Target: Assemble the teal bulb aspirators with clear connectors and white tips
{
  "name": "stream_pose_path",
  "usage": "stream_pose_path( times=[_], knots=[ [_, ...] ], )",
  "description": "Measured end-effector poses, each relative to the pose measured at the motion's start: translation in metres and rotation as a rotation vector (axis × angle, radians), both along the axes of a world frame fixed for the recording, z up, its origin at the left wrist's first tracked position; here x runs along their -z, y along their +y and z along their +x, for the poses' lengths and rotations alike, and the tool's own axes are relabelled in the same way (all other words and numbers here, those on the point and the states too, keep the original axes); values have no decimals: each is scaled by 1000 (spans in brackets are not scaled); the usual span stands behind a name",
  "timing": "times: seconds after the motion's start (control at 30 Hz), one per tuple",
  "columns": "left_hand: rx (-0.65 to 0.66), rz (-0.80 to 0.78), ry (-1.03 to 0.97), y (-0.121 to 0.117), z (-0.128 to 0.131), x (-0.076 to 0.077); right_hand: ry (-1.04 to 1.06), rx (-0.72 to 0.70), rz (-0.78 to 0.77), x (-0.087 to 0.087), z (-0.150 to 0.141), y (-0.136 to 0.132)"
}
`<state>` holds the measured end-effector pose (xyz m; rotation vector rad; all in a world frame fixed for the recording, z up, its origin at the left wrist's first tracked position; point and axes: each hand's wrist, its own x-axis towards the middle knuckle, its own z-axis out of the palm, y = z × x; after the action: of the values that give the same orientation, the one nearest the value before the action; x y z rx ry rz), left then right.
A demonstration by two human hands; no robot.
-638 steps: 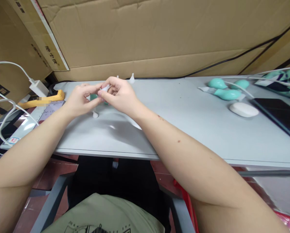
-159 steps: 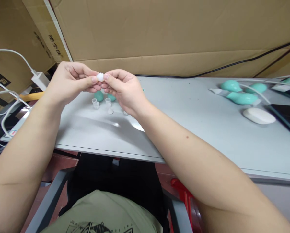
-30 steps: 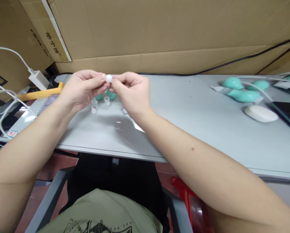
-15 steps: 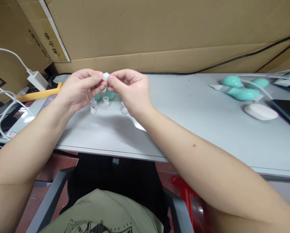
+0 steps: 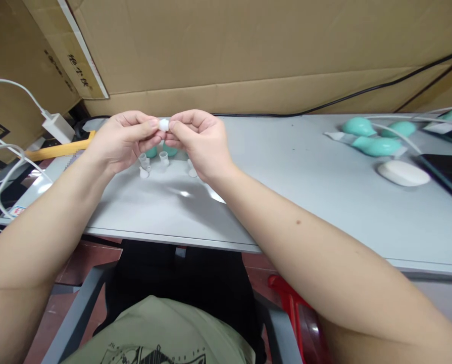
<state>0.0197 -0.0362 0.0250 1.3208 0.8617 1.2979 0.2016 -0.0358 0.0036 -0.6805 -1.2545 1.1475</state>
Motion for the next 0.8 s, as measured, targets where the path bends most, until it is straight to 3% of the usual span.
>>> stream_pose_path(
  times=[0.3, 0.63, 0.8],
  knots=[
    [-41, 62, 14, 5, 3, 6, -50, 76, 26, -4, -2, -8],
    [-9, 51, 82, 3, -2, 2, -40, -7, 18, -3, 4, 2],
    [-52, 74, 97, 0, -2, -1, -21, -37, 22, -5, 3, -3]
  ],
)
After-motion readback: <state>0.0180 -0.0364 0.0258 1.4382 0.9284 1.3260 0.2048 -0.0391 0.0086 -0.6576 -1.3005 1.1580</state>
